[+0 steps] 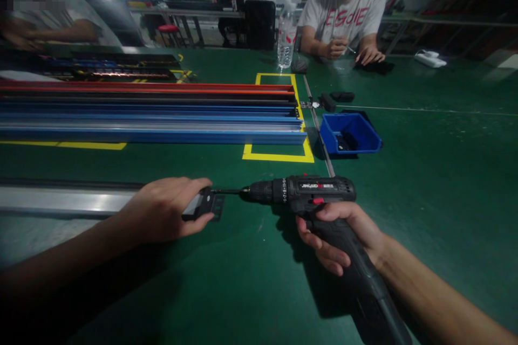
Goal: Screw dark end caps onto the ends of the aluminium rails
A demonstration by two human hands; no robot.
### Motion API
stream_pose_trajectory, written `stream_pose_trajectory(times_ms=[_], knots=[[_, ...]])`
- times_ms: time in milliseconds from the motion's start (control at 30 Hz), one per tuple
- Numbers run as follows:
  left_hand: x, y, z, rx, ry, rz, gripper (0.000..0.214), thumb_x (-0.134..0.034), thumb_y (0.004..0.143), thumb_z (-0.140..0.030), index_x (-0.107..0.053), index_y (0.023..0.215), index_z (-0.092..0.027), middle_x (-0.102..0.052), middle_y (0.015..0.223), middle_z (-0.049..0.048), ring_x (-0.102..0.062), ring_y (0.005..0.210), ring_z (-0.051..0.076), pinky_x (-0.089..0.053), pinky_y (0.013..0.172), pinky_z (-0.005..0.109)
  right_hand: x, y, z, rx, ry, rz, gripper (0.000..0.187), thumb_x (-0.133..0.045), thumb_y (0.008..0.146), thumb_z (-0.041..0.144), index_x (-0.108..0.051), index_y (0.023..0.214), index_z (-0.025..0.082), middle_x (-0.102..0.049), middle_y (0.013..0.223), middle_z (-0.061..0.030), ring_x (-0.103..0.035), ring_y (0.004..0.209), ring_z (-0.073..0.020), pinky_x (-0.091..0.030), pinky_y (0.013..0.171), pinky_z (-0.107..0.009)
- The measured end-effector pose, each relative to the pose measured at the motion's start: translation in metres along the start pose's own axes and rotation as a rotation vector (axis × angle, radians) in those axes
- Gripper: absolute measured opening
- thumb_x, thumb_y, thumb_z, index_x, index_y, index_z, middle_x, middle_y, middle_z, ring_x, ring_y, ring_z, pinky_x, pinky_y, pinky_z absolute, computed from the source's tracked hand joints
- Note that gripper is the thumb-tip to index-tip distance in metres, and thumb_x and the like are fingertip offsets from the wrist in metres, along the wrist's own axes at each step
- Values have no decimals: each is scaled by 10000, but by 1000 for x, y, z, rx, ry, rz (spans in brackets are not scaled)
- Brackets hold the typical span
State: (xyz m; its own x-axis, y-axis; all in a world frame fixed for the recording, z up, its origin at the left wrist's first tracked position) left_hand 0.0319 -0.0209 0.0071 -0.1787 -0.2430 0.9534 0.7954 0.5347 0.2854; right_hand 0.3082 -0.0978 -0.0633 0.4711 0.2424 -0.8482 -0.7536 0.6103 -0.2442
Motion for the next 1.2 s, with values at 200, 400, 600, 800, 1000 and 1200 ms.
stream_pose_trajectory(times_ms=[200,400,600,800,1000,1200], knots=[[-2,0,4,38,-68,24,466,-611,906,-503,-664,1147,-108,-761,966,129,-727,805,261,-605,711,402,1,0,-1,8,7,14,352,-475,959,371,-639,1061,77,-624,774,-12,-428,338,-23,-514,430,-169],[-3,-1,4,29,-66,17,487,-603,914,-513,-670,1161,-99,-769,990,141,-734,826,261,-616,732,405,0,0,-1,15,-18,5,334,-489,966,392,-623,1034,94,-608,763,3,-423,337,-19,-513,429,-163],[-2,1,2,13,-57,9,500,-598,918,-507,-679,1157,-76,-770,990,153,-742,846,275,-625,737,412,-2,0,0,-4,7,-4,326,-497,964,364,-637,1036,78,-617,771,-10,-454,352,-26,-525,436,-172],[-2,1,2,-3,-60,8,482,-580,930,-492,-679,1154,-77,-770,982,148,-737,829,267,-624,717,405,-2,1,-1,12,40,34,352,-493,965,364,-659,1048,64,-625,766,-18,-445,339,-27,-531,429,-177],[-2,0,1,-6,-54,1,478,-585,930,-484,-679,1154,-72,-767,979,152,-736,825,272,-624,714,415,3,0,-2,-3,21,-23,324,-518,936,362,-657,1020,81,-629,744,-7,-459,338,-34,-532,431,-179],[-3,1,1,-15,-48,-14,480,-601,918,-473,-687,1142,-58,-765,969,161,-737,815,282,-625,700,423,-3,0,0,8,47,22,355,-500,941,343,-675,1046,52,-634,762,-16,-460,349,-33,-541,454,-186]])
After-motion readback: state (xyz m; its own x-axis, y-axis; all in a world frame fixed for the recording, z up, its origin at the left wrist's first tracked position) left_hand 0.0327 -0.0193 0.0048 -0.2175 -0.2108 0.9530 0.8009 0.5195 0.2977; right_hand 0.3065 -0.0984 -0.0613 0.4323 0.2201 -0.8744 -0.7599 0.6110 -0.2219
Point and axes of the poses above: each hand's wrist, its own y-axis towards the middle knuckle, its own x-axis out of the back of the hand, z = x × y, the point moved 6 cm from there along y, towards the middle knuckle
